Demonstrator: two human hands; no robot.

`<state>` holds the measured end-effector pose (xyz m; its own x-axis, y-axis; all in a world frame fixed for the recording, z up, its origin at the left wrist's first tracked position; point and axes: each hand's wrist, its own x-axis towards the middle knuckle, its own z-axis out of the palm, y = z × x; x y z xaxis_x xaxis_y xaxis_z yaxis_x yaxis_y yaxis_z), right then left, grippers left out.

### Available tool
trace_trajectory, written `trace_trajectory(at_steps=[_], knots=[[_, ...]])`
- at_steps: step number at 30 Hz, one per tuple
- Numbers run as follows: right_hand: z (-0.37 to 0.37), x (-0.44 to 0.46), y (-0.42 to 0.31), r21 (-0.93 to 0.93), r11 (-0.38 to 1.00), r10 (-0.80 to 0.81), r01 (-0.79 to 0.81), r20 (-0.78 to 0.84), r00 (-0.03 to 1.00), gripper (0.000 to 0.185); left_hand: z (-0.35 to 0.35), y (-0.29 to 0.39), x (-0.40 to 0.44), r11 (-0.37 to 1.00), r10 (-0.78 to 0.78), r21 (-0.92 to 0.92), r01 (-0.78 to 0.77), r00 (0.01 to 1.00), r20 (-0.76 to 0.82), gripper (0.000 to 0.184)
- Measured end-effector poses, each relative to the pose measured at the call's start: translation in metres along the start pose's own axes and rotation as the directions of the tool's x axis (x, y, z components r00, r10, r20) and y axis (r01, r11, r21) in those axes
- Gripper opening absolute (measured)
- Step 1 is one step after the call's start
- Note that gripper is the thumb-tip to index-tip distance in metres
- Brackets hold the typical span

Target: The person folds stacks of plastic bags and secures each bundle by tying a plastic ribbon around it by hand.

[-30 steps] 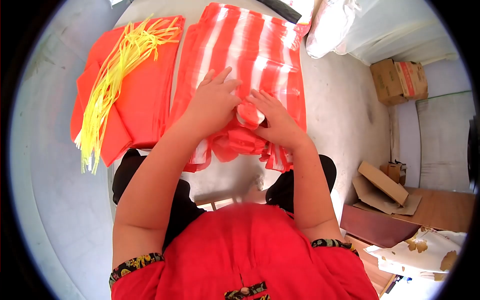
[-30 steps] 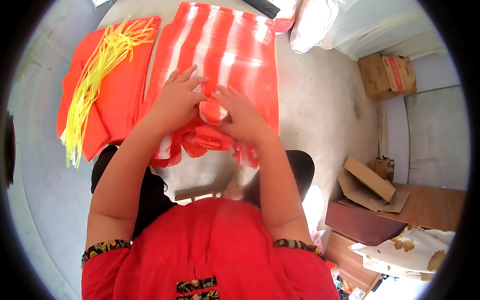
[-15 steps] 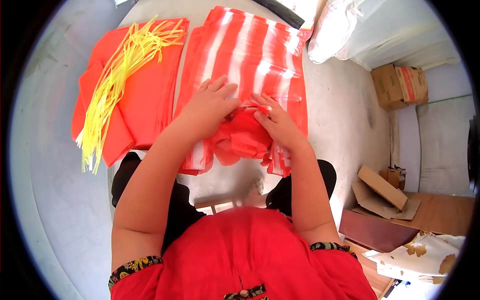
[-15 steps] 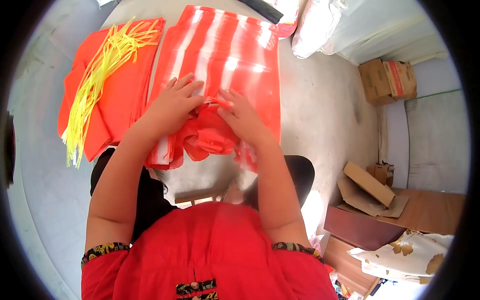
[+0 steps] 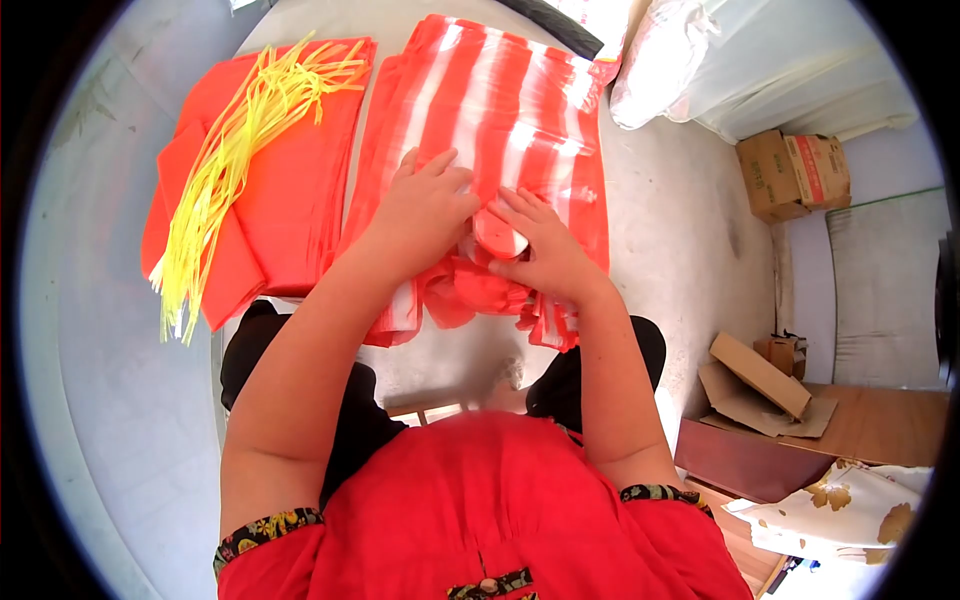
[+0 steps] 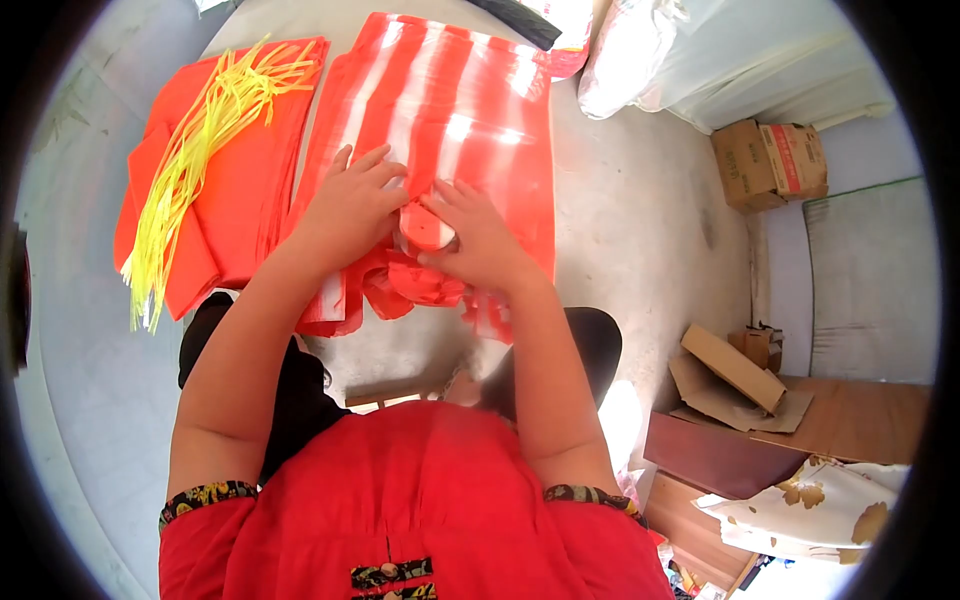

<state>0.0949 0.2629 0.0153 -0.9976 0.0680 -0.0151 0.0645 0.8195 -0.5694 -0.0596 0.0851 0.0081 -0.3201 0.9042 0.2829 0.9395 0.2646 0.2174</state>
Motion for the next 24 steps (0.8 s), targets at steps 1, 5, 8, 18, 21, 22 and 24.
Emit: trace_trajectory(at_steps=[1,5,8,18,21,22,24], knots=[[0.003,0.0,-0.001,-0.036,0.999,-0.017,0.016,-0.031,0.999,0.072,0.001,0.0,0.001,1.0,0.001,0.029,-0.001,1.0,0.007,0.02],[0.01,0.001,-0.001,-0.091,0.994,-0.065,0.054,-0.114,0.991,0.071,0.002,0.001,0.002,1.0,-0.011,0.027,0.011,1.0,0.003,0.018],[0.013,0.005,0.009,-0.127,0.99,-0.082,0.065,-0.134,0.988,0.065,0.003,-0.002,0.0,1.0,0.011,0.014,-0.012,0.999,0.03,0.025],[0.014,0.01,0.003,0.167,0.983,0.102,-0.074,-0.162,0.982,0.062,0.017,-0.002,-0.001,0.999,0.037,0.031,-0.035,0.998,-0.058,0.048],[0.011,0.011,0.002,0.181,0.974,0.159,-0.139,-0.098,0.982,0.054,0.016,-0.002,0.002,0.999,0.034,0.013,-0.033,0.999,-0.037,0.054],[0.011,0.011,0.003,0.179,0.975,0.153,-0.133,-0.103,0.983,0.053,0.015,-0.002,0.002,0.999,0.034,0.006,-0.034,0.999,-0.023,0.057],[0.015,0.011,0.011,0.176,0.976,0.15,-0.13,-0.107,0.983,0.052,0.015,-0.003,-0.001,0.999,0.044,0.027,-0.043,0.999,-0.023,0.061]])
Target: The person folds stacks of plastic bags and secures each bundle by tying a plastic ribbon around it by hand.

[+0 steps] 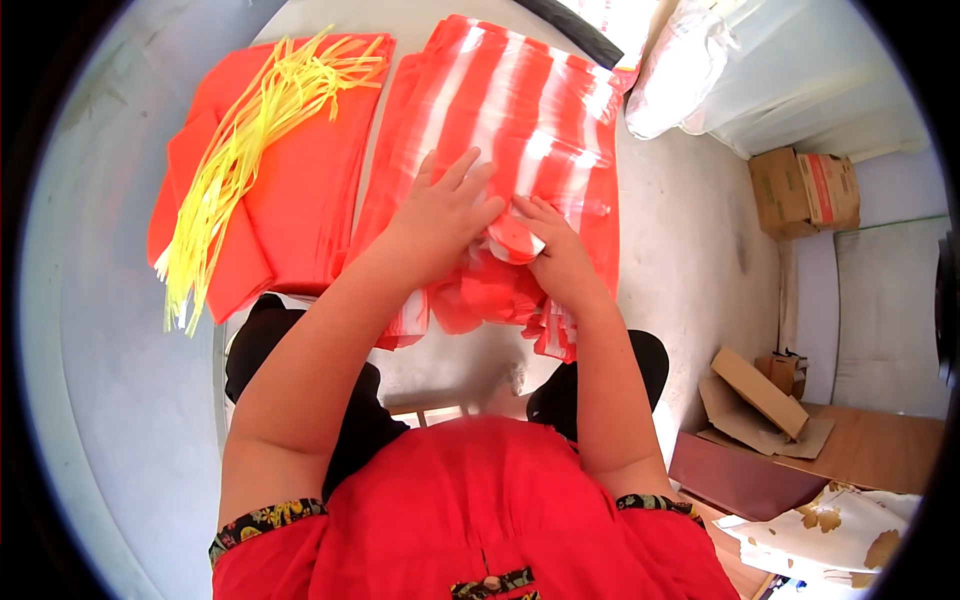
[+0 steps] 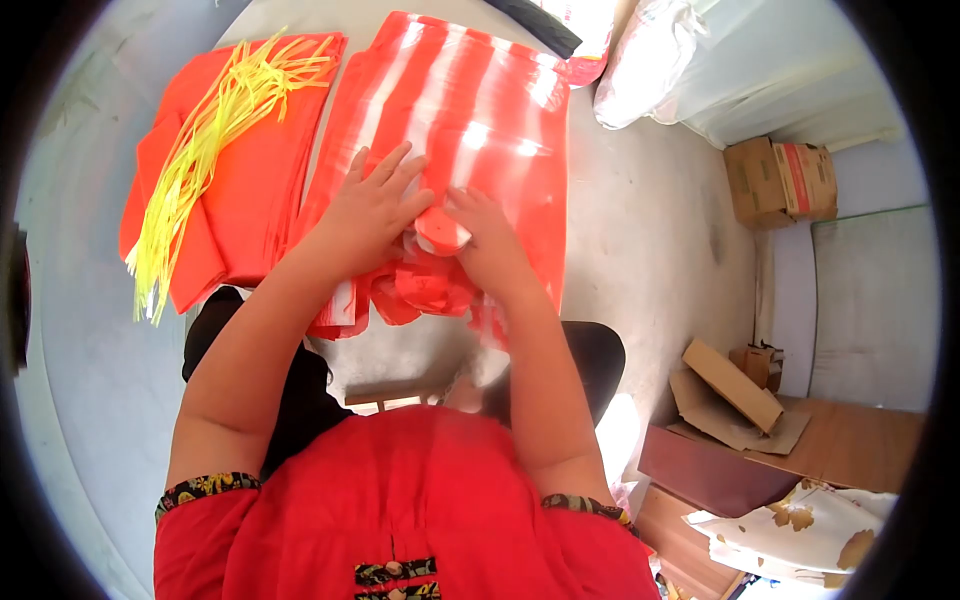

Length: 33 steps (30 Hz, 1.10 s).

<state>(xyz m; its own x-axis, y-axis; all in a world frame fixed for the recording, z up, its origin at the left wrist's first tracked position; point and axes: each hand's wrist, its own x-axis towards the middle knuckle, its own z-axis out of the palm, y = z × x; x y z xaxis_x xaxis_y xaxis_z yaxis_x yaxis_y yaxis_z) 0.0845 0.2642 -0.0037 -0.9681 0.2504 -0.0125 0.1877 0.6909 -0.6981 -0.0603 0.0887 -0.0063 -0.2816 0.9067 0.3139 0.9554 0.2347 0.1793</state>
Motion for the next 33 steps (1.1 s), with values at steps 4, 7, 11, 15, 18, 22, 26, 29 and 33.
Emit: trace_trajectory(at_steps=[4,7,11,15,18,22,26,29,33], knots=[[0.004,0.003,0.01,0.021,1.0,0.002,-0.001,-0.012,1.0,0.052,0.003,-0.001,-0.003,0.999,0.012,0.053,-0.013,1.0,0.028,0.063],[0.004,0.002,0.011,0.036,0.999,0.001,-0.001,-0.006,1.0,0.05,-0.003,0.002,-0.001,0.998,-0.027,-0.058,0.029,0.999,0.037,0.058],[0.002,0.001,0.004,0.044,0.999,-0.018,0.018,0.0,1.0,0.063,-0.004,0.004,0.001,0.998,0.017,-0.06,-0.018,1.0,-0.02,0.048],[-0.008,-0.001,-0.006,-0.027,0.998,-0.057,0.058,0.066,0.996,0.055,0.0,0.006,0.004,0.997,0.064,-0.036,-0.067,0.994,-0.085,0.034],[-0.008,-0.005,-0.026,-0.154,0.985,-0.07,0.08,0.069,0.995,0.058,-0.004,0.009,0.007,0.996,0.068,-0.044,-0.071,0.995,-0.07,0.021],[0.001,-0.002,-0.024,-0.234,0.966,-0.116,0.112,-0.004,0.993,0.055,-0.006,0.009,0.01,0.998,0.023,-0.057,-0.025,0.999,-0.042,0.012],[0.01,0.007,-0.021,-0.387,0.915,-0.135,0.115,-0.024,0.991,0.054,-0.011,0.006,0.014,0.999,-0.029,-0.04,0.031,0.998,0.054,0.013],[0.021,0.007,-0.017,-0.504,0.851,-0.221,0.147,-0.091,0.971,0.05,-0.007,0.003,0.014,0.996,-0.058,-0.062,0.063,0.995,0.085,0.02],[0.023,0.01,-0.02,-0.372,0.925,-0.16,0.075,-0.205,0.965,0.038,-0.02,-0.003,0.004,0.987,-0.111,-0.113,0.118,0.992,0.062,0.044]])
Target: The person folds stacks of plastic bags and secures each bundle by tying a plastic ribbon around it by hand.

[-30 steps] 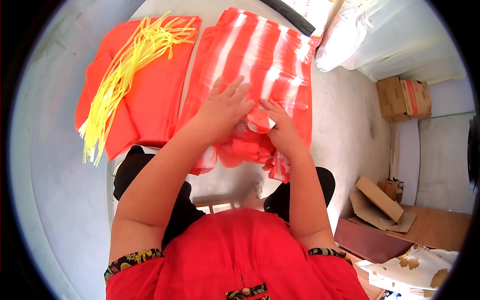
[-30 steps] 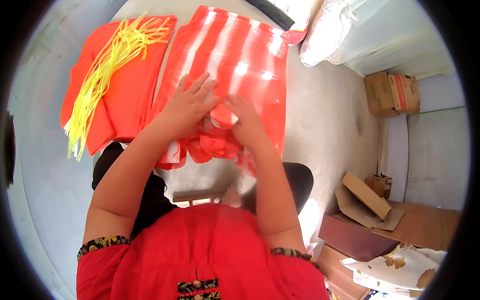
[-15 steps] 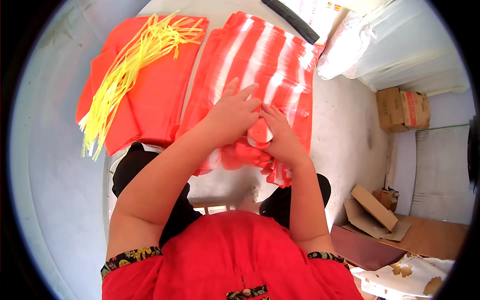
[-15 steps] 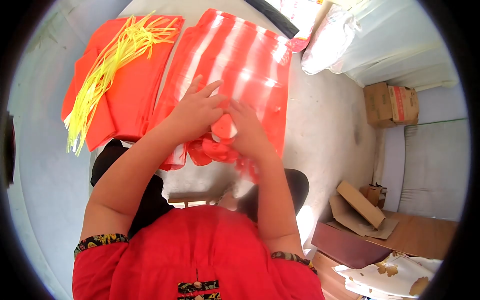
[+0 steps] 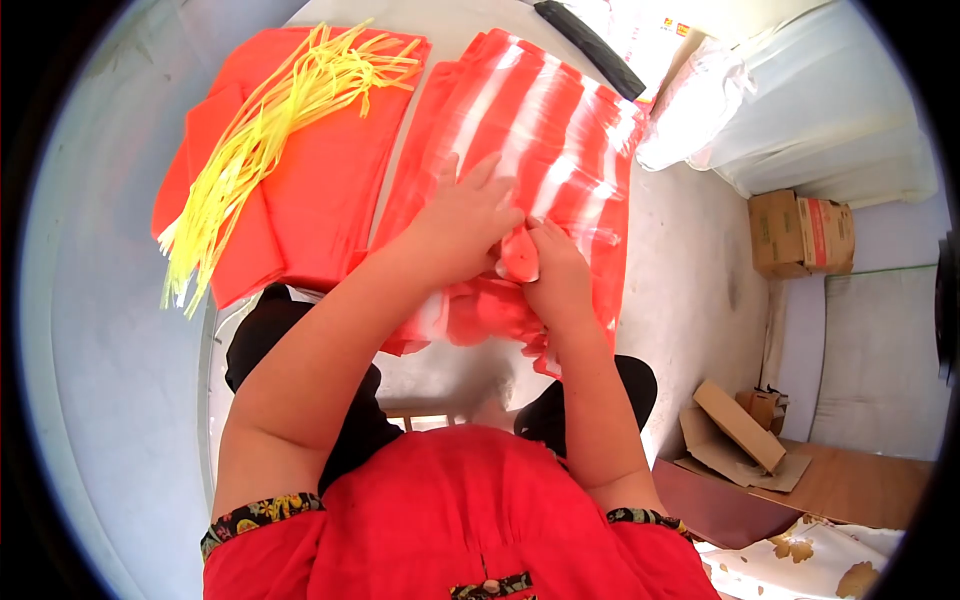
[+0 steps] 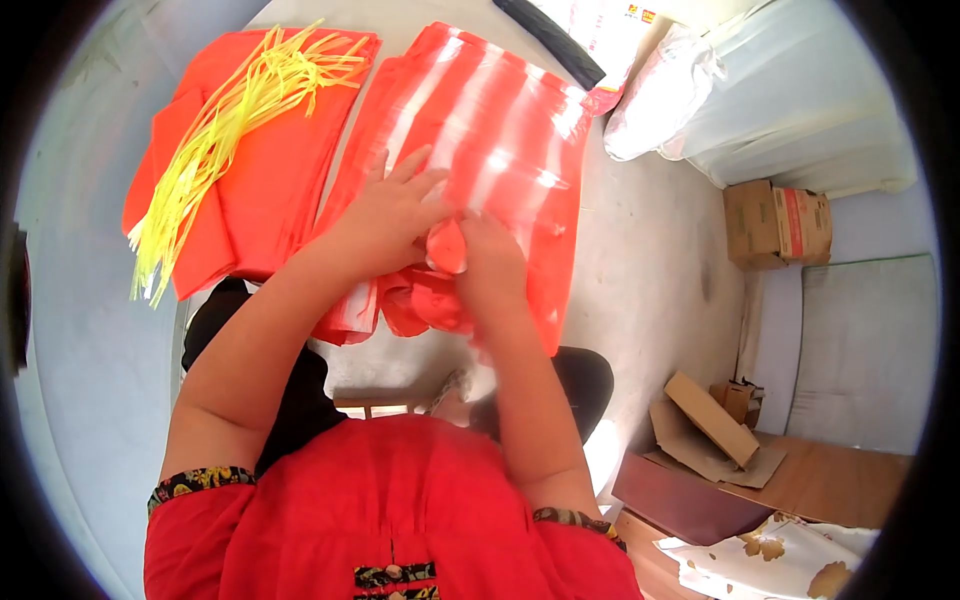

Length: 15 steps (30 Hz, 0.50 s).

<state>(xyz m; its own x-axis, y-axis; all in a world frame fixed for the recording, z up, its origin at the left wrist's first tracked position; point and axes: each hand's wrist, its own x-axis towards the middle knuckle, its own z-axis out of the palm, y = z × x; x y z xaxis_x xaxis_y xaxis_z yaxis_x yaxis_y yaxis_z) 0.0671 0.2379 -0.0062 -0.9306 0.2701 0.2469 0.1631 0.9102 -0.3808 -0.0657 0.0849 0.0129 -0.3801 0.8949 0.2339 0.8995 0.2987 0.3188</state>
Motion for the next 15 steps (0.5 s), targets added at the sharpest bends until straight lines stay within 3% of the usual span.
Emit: trace_trajectory(at_steps=[1,3,4,7,9,10,13,15], knots=[[-0.004,0.001,-0.002,0.11,0.992,0.06,-0.062,0.021,0.998,0.035,-0.004,-0.001,-0.005,1.0,-0.012,-0.021,0.011,0.999,-0.046,0.052],[-0.021,0.007,-0.017,0.318,0.929,0.171,-0.188,0.081,0.982,0.029,-0.015,-0.004,-0.012,0.985,-0.115,0.132,0.113,0.993,0.009,0.064],[-0.026,0.009,-0.02,0.352,0.906,0.206,-0.234,0.116,0.972,0.028,-0.018,-0.006,-0.014,0.965,-0.168,0.209,0.158,0.985,0.029,0.07],[-0.041,0.017,-0.034,0.42,0.829,0.305,-0.369,0.214,0.928,0.027,-0.021,-0.002,-0.022,0.911,-0.36,0.209,0.356,0.933,-0.021,0.077],[-0.049,0.017,-0.047,0.428,0.773,0.383,-0.469,0.275,0.882,0.027,-0.017,-0.001,-0.028,0.903,-0.389,0.19,0.386,0.921,-0.021,0.079],[-0.048,0.015,-0.045,0.41,0.801,0.355,-0.436,0.262,0.898,0.026,-0.017,0.0,-0.03,0.899,-0.403,0.18,0.4,0.915,-0.019,0.081],[-0.045,0.009,-0.042,0.374,0.852,0.293,-0.366,0.24,0.926,0.024,-0.034,0.0,-0.027,0.876,-0.472,0.017,0.481,0.852,0.226,0.083],[-0.053,0.006,-0.048,0.376,0.851,0.29,-0.366,0.243,0.926,0.023,-0.039,0.004,-0.029,0.886,-0.461,0.062,0.459,0.861,0.217,0.081]])
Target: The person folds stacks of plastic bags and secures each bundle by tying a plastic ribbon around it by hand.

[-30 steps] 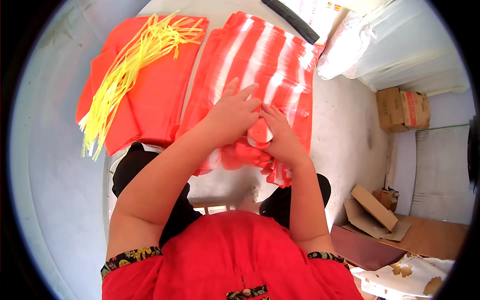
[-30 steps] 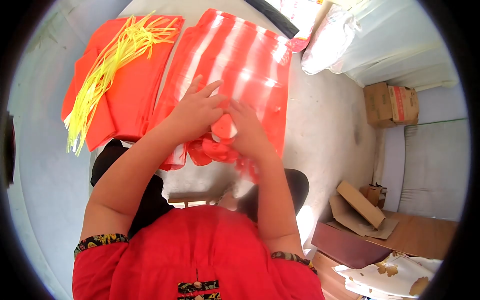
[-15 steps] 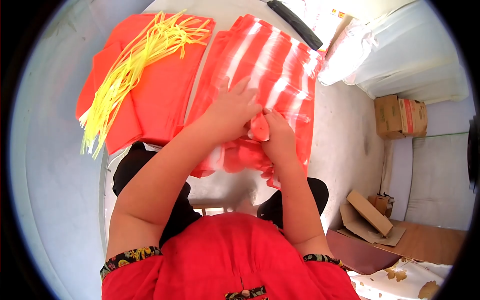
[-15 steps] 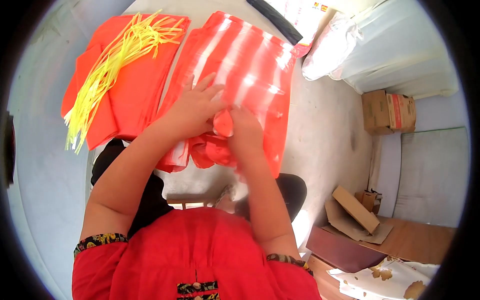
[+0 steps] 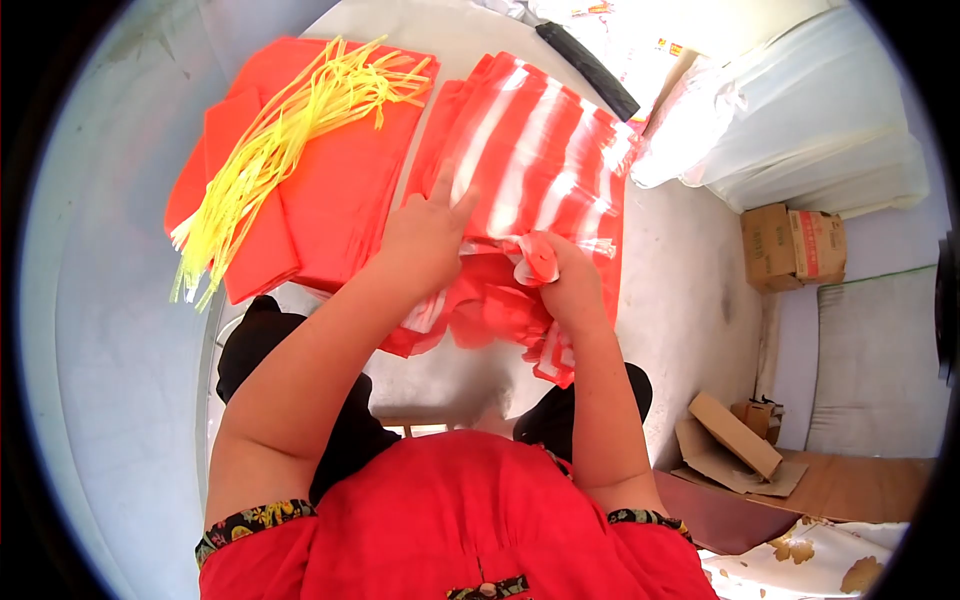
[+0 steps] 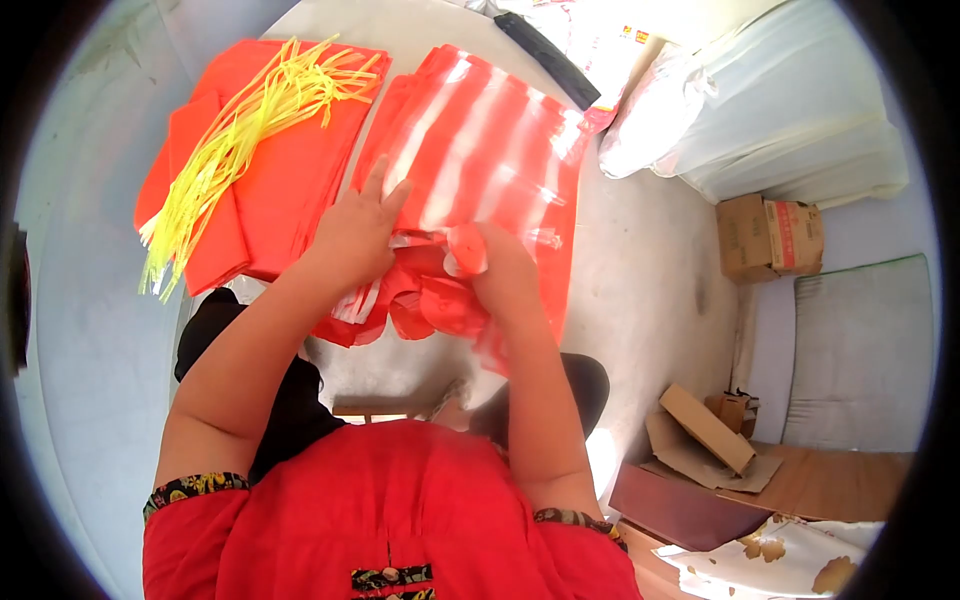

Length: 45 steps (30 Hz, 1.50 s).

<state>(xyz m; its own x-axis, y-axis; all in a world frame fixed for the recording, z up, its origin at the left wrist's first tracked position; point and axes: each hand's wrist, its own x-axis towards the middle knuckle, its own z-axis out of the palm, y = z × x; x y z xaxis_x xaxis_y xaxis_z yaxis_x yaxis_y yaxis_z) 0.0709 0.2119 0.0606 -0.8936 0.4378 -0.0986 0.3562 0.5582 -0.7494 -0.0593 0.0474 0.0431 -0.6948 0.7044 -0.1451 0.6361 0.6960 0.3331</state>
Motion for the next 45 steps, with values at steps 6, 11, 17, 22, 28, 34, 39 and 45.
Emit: trace_trajectory(at_steps=[6,11,17,22,28,34,39,45], knots=[[-0.018,-0.015,-0.003,-0.138,0.985,-0.098,0.106,0.062,0.993,0.027,-0.024,0.004,-0.023,0.999,0.005,-0.046,0.0,0.995,0.104,0.076],[-0.01,-0.035,0.017,-0.23,0.934,-0.253,0.273,0.113,0.961,0.03,-0.021,-0.014,-0.048,0.988,0.136,-0.095,-0.123,0.979,0.151,0.076],[-0.008,-0.054,0.038,-0.517,0.686,-0.496,0.513,0.184,0.849,0.067,-0.029,-0.034,-0.043,0.953,0.146,-0.28,-0.113,0.984,0.1,0.052],[-0.056,-0.064,0.047,-0.119,0.96,-0.212,0.252,0.277,0.937,0.073,-0.016,-0.032,-0.03,0.962,0.198,-0.174,-0.21,0.977,-0.084,0.044],[-0.034,-0.055,0.119,-0.229,0.971,-0.095,0.073,-0.086,0.992,0.065,0.021,-0.026,-0.008,0.954,0.215,-0.173,-0.245,0.961,-0.177,0.059],[-0.024,-0.067,0.14,-0.052,0.996,-0.085,0.078,-0.151,0.985,0.064,0.013,-0.016,-0.005,0.973,0.134,-0.189,-0.131,0.991,0.003,0.066],[-0.035,-0.058,0.142,-0.378,0.925,-0.072,0.025,-0.11,0.991,0.064,0.02,-0.017,-0.008,0.986,0.119,-0.116,-0.117,0.993,0.006,0.067],[-0.024,-0.023,0.082,-0.4,0.822,-0.442,0.404,-0.002,0.897,0.057,0.011,-0.003,-0.011,0.925,0.38,0.095,-0.368,0.887,-0.261,0.061]])
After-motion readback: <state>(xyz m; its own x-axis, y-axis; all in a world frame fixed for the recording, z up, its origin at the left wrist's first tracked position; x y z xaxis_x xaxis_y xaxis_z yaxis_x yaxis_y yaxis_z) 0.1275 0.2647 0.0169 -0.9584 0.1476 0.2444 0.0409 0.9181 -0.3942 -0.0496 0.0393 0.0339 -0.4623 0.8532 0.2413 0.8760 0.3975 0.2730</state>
